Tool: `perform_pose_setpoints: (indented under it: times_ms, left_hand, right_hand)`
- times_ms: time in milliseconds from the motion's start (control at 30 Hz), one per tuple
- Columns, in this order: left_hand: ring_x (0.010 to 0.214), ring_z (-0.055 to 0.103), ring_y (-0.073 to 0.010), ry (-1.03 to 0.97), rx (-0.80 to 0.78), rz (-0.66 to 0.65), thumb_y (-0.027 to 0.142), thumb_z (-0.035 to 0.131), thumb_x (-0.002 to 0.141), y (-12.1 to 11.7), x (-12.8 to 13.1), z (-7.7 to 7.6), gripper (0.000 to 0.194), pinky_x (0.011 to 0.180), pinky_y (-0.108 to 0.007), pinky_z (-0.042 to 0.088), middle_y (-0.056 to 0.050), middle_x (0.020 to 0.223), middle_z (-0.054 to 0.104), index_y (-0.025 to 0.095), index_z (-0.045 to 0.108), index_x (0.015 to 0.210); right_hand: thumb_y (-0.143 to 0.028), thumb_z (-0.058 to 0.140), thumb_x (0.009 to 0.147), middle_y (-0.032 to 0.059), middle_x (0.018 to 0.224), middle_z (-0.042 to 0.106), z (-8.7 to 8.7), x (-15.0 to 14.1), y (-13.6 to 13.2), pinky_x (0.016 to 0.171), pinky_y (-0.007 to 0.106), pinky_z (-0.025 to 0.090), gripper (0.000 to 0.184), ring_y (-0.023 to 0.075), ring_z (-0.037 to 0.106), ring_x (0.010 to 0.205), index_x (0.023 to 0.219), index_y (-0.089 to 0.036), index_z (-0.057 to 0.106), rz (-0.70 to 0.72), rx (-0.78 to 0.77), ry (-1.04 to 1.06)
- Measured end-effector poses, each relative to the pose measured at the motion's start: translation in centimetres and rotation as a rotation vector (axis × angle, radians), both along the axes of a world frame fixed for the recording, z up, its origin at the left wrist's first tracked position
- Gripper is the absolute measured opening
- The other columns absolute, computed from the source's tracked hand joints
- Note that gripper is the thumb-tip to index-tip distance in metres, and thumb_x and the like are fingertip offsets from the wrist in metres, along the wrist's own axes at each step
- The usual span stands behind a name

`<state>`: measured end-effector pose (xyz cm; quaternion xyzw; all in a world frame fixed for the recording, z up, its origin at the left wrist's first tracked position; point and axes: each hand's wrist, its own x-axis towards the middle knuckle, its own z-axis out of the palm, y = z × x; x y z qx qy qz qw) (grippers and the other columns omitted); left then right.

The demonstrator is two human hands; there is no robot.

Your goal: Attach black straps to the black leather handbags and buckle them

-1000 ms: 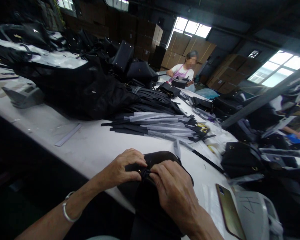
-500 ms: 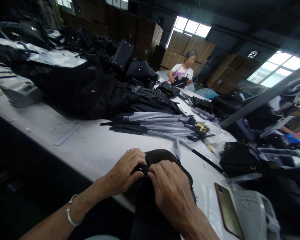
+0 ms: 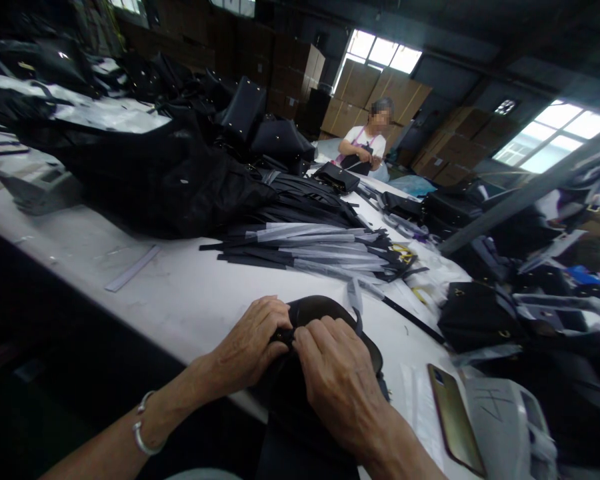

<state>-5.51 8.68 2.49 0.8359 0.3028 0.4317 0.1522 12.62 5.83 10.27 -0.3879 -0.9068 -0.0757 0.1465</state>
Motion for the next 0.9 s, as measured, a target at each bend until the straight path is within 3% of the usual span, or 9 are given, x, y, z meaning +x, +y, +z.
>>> perform_pose_setpoints:
  times_ms: [367,633,800,900]
  left_hand:
    - [0.106,0.05,-0.0239,0.052,-0.048,0.003,0.021,0.049,0.091,0.3,0.4,-0.4,0.013,0.104,-0.05,0.038,-0.01,0.107,0.055,0.017,0.047,0.104]
    - [0.102,0.051,-0.0238,0.03,-0.05,0.019,0.022,0.045,0.093,0.2,0.5,-0.6,0.009,0.098,-0.047,0.042,-0.009,0.103,0.056,0.018,0.047,0.101]
    - [0.103,0.051,-0.0245,0.039,-0.064,0.004,0.021,0.048,0.092,0.3,0.5,-0.5,0.01,0.099,-0.048,0.04,-0.01,0.104,0.056,0.018,0.048,0.101]
    - [0.104,0.051,-0.0235,0.055,-0.098,-0.002,0.028,0.055,0.091,0.5,0.2,-0.1,0.014,0.102,-0.047,0.037,-0.008,0.104,0.057,0.019,0.05,0.1]
  right_hand:
    - [-0.003,0.045,0.089,0.0047,0.076,0.055,1.6,0.1,1.0,0.063,0.036,0.031,0.021,0.0205,0.044,0.068,0.079,-0.018,0.056,0.18,-0.04,-0.297]
    - [-0.016,0.047,0.096,0.003,0.078,0.058,-0.7,1.4,2.2,0.067,0.029,0.039,0.016,0.0171,0.052,0.073,0.086,-0.019,0.06,0.083,-0.174,0.033]
    - [-0.008,0.042,0.094,0.0042,0.076,0.057,0.0,1.3,1.8,0.065,0.033,0.035,0.024,0.0188,0.047,0.069,0.079,-0.018,0.058,0.169,-0.106,-0.151]
    - [-0.011,0.042,0.095,0.0037,0.074,0.056,0.2,1.1,1.9,0.063,0.032,0.035,0.025,0.0184,0.047,0.067,0.078,-0.018,0.059,0.142,-0.091,-0.139]
